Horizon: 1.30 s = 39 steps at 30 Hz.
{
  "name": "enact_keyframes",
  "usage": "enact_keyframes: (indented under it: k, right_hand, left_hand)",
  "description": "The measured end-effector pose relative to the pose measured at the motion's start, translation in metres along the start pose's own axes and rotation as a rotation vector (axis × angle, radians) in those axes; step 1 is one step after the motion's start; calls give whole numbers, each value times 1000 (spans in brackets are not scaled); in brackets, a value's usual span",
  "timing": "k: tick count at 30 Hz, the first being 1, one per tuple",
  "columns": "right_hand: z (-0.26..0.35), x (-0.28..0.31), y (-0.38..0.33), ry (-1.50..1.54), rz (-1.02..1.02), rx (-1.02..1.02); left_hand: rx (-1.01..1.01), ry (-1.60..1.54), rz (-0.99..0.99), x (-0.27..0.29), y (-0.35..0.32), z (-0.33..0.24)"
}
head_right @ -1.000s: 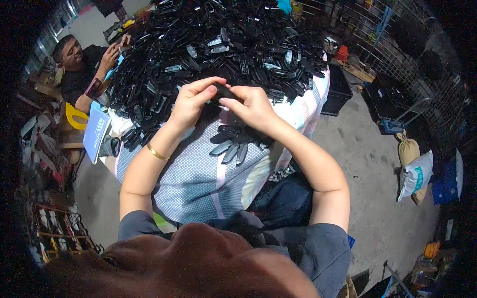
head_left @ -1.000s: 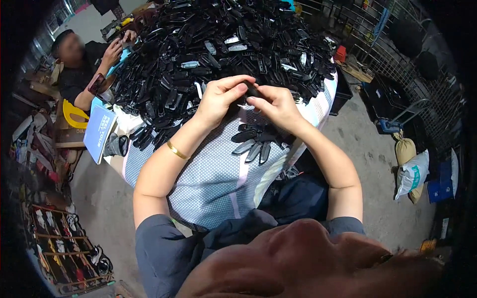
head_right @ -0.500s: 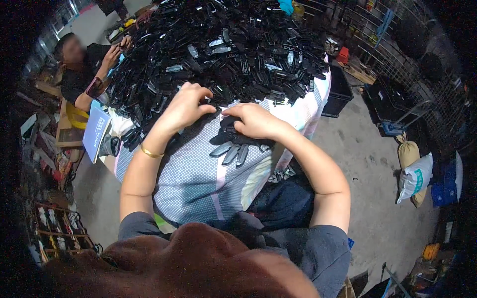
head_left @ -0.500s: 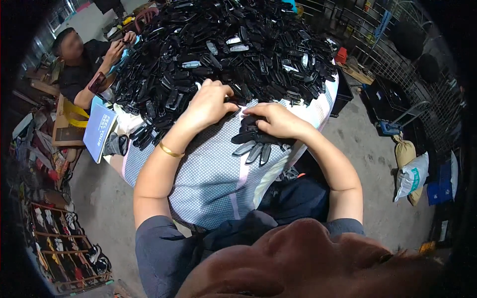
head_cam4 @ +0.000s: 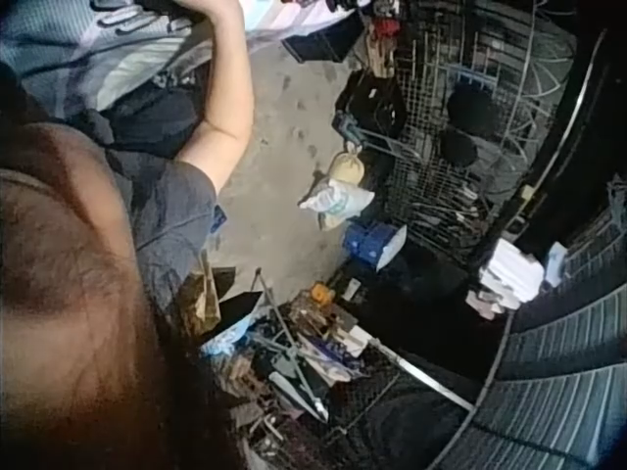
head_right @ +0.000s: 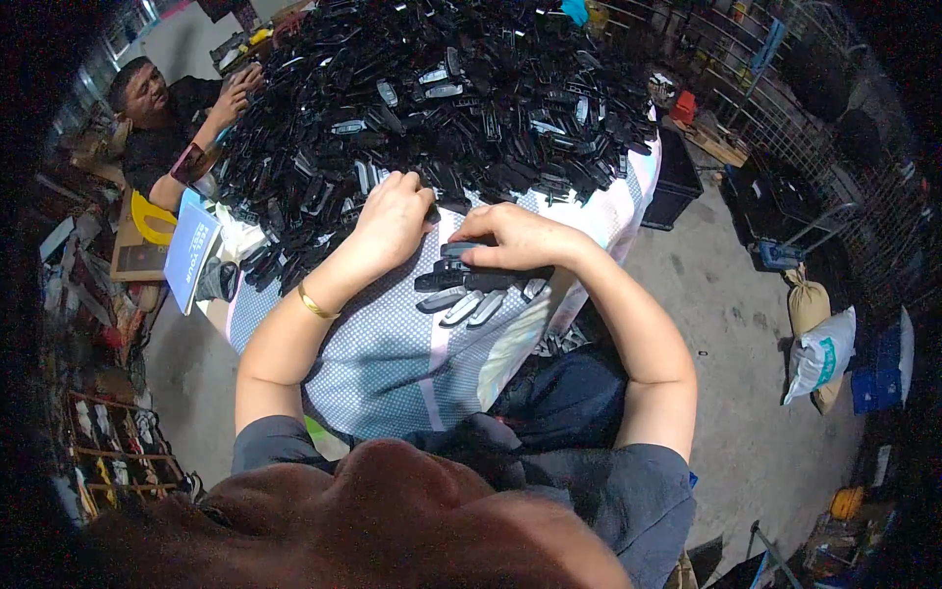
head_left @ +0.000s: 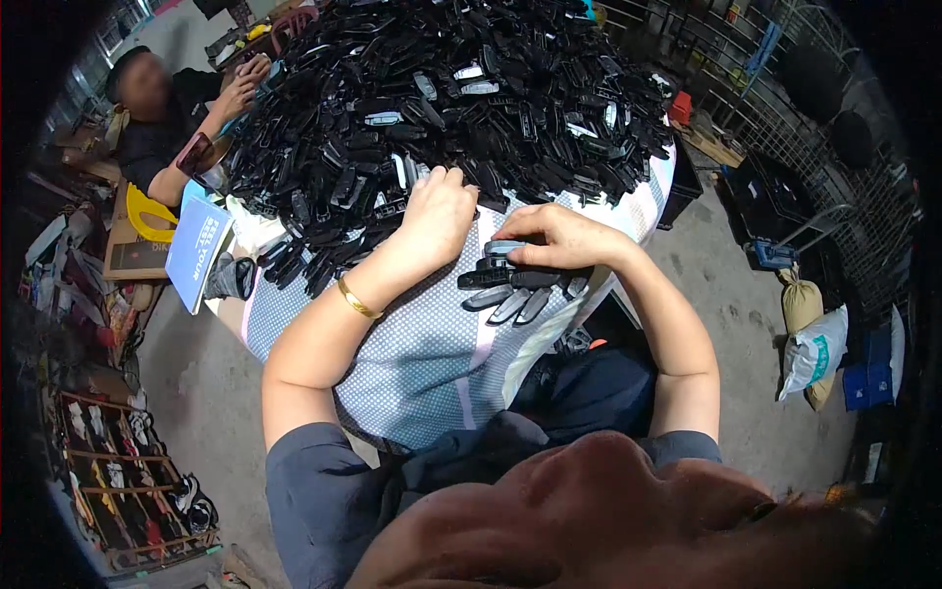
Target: Sorting and inspecting a large quantity of small black plastic components on a workbench.
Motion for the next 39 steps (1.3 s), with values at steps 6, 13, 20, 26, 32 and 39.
enact_keyframes:
  k: [6, 13, 20, 26, 32, 39]
  right_hand:
    - [7, 0, 2, -17, -13, 55]
    - [12, 45, -2, -291, -328, -42]
    - [-11, 97, 22, -786, -619, -195]
    - [-41, 102, 67, -1116, -550, -453]
    - [-53, 101, 80, -1104, -423, -560]
    - [-17, 104, 50, 125, -699, -248]
  left_hand:
    - [-83, -182, -122, -1, 5, -2]
    - [-56, -350, -190, -2, 7, 6]
    - [-24, -398, -220, 8, 2, 9]
    - [-3, -612, -401, 34, -5, 14]
    - [256, -1219, -113, 1, 1, 26]
    - [446, -1908, -45, -25, 1, 37]
Point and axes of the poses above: each hand's wrist, its own y-axis towards the middle knuckle, its own x-axis out of the back of the hand, z = x × y, the point moved 7 cm from there along y, towards the middle knuckle, and after that the axes turned 2 degrees about x, right-handed, at the moved point
